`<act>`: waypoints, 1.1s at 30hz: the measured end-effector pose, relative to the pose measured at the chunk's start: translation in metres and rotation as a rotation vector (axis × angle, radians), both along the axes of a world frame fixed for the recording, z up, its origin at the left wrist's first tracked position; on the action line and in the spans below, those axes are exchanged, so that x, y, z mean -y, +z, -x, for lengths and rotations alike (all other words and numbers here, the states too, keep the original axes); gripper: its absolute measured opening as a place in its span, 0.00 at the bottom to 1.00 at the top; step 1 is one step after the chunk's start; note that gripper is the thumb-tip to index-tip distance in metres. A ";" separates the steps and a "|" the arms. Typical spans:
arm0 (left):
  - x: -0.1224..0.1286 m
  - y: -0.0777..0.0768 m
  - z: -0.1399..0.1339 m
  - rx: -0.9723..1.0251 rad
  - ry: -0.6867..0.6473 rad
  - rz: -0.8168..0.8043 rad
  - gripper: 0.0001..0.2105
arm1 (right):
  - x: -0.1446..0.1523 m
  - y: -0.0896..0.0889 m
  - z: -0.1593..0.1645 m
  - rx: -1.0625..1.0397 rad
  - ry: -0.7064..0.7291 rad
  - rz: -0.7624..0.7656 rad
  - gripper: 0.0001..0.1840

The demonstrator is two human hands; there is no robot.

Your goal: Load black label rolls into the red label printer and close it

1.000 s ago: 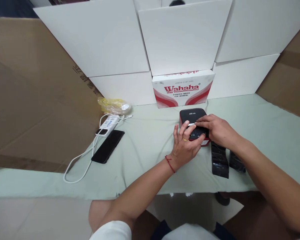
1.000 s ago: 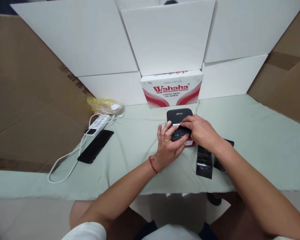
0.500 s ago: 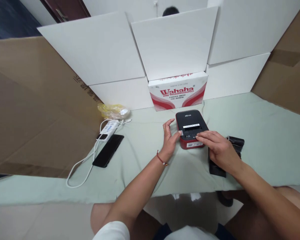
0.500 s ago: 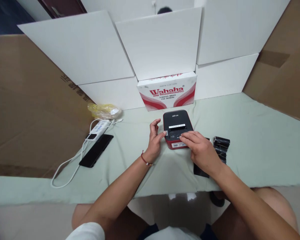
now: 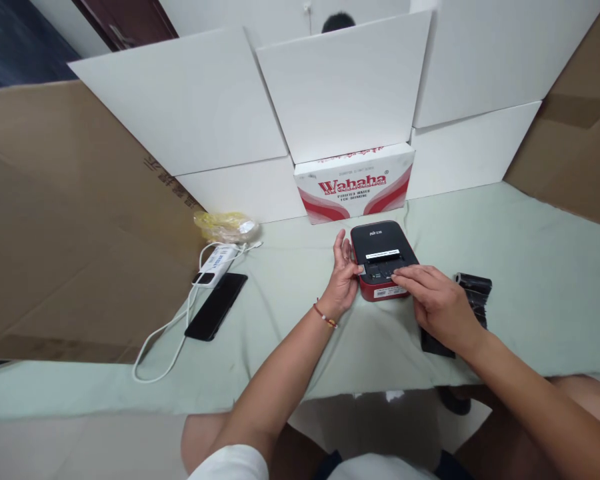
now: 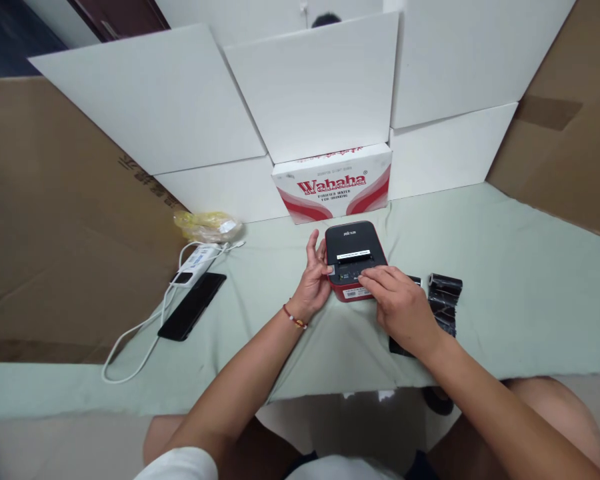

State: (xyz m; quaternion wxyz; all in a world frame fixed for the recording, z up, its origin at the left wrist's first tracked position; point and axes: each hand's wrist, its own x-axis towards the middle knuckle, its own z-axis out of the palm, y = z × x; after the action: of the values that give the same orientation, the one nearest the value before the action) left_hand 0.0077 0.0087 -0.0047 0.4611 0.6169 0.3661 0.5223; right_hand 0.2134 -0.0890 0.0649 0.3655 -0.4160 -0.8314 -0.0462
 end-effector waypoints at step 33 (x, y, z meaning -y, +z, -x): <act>0.007 0.008 -0.007 0.440 -0.116 0.162 0.35 | -0.068 0.124 -0.044 0.341 -0.235 0.714 0.21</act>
State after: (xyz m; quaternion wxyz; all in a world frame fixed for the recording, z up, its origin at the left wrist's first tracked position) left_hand 0.0148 0.0018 0.0038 0.6070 0.4692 0.2617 0.5856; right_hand 0.2579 -0.0210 0.1892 0.0475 -0.5952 -0.7906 0.1356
